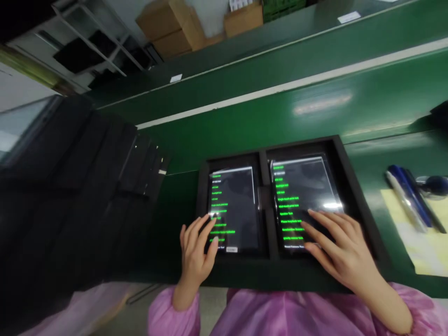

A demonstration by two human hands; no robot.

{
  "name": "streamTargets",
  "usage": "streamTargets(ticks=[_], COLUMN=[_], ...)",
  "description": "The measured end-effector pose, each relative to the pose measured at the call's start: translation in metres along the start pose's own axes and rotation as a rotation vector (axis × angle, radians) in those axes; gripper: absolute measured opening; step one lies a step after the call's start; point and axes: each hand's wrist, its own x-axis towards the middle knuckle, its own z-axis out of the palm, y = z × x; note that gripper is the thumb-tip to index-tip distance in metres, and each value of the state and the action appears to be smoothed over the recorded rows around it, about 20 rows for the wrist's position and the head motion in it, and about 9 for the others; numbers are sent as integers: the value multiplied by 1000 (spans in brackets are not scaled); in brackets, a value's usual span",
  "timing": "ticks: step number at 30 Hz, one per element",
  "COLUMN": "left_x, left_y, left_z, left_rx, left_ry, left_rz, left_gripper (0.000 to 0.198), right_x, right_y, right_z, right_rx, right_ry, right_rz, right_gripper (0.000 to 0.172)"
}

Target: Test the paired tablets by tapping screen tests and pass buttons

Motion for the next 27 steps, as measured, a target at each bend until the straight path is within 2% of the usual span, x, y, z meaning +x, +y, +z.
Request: streamTargets(ticks=[3,6,9,11,12,15,18,21,27], left_x=[-4,0,27,62,83,147,186,191,180], left_y=[2,5,4,1,-1,-5,-2,1,0], left_z=[-5,-16,-28,-27,-23,10,51,74,71], left_rx=[44,61,-25,-83,-102,-137,-162,-186,-195], left_ry=[-49,-36,92,88,50,-102,-123,-117,-95], left_rz=[7,-34,-64,-36,-8,41,60,78,79], left_gripper=[39,36,34,30,29,31,33,34,33], right_x=[1,6,29,59,77,127,154,156,148], right_y=[-5,-2,12,24,29,38,40,38,38], right_z=[-1,-10,-14,-6,2,34,59,66,64], right_rx=[-31,-23,15,16,0,-103,-146,-146,-116], right_ry=[-38,25,57,-1,-55,-417,-471,-473,-464], right_rz=[32,79,126,88,61,121,173,175,165], right_gripper=[56,70,67,52,46,45,39,39,47])
